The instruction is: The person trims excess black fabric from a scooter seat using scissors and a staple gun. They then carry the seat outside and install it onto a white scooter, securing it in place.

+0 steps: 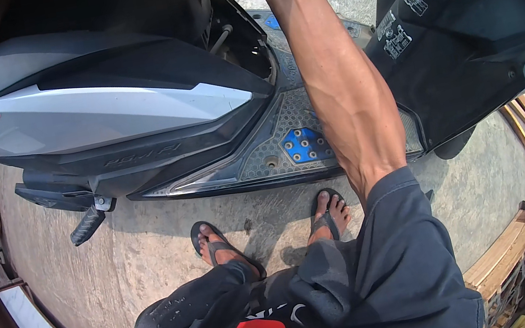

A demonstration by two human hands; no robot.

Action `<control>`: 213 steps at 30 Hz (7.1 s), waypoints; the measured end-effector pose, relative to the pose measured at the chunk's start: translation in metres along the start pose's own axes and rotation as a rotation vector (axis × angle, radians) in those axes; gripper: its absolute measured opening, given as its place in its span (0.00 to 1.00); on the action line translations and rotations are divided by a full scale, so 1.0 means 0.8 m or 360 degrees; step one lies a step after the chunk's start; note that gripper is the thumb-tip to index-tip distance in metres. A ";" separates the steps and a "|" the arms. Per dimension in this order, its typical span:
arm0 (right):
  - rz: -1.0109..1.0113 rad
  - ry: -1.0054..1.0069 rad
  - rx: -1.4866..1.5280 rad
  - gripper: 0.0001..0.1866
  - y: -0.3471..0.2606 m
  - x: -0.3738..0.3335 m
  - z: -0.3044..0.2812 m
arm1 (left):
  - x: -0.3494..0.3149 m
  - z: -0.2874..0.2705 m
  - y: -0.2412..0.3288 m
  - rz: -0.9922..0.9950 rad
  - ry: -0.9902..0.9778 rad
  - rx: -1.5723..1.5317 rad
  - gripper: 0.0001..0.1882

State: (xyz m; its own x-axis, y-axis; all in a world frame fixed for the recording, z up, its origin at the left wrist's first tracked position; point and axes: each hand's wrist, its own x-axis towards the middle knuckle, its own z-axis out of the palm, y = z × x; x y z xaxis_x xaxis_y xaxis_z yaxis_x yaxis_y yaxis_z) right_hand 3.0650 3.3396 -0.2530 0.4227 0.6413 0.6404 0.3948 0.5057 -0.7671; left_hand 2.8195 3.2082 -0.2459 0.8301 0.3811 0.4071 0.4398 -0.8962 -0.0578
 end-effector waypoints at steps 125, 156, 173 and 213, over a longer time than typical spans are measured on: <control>0.0179 0.1354 -0.2751 0.17 -0.529 0.341 -0.022 | 0.244 0.017 -0.265 -0.0477 -0.1365 -0.1540 0.10; -0.0111 0.0528 -0.2154 0.50 -0.507 0.319 -0.025 | 0.252 0.046 -0.280 0.0834 -0.1141 -0.0772 0.11; -0.0286 0.0498 -0.2146 0.51 -0.505 0.314 -0.046 | 0.241 0.013 -0.286 0.0441 -0.1285 -0.0772 0.11; 0.0105 0.0630 -0.0941 0.48 -0.538 0.331 -0.033 | 0.289 -0.072 -0.318 -0.0154 -0.1131 -0.1621 0.08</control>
State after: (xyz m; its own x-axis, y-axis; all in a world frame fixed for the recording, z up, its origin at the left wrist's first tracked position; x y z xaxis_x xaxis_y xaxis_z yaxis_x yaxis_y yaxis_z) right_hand 3.0281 3.2767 0.2472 0.6810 0.3453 0.6458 0.6871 0.0039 -0.7266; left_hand 2.8800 3.5113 -0.0843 0.9502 0.2090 -0.2312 0.3073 -0.5046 0.8068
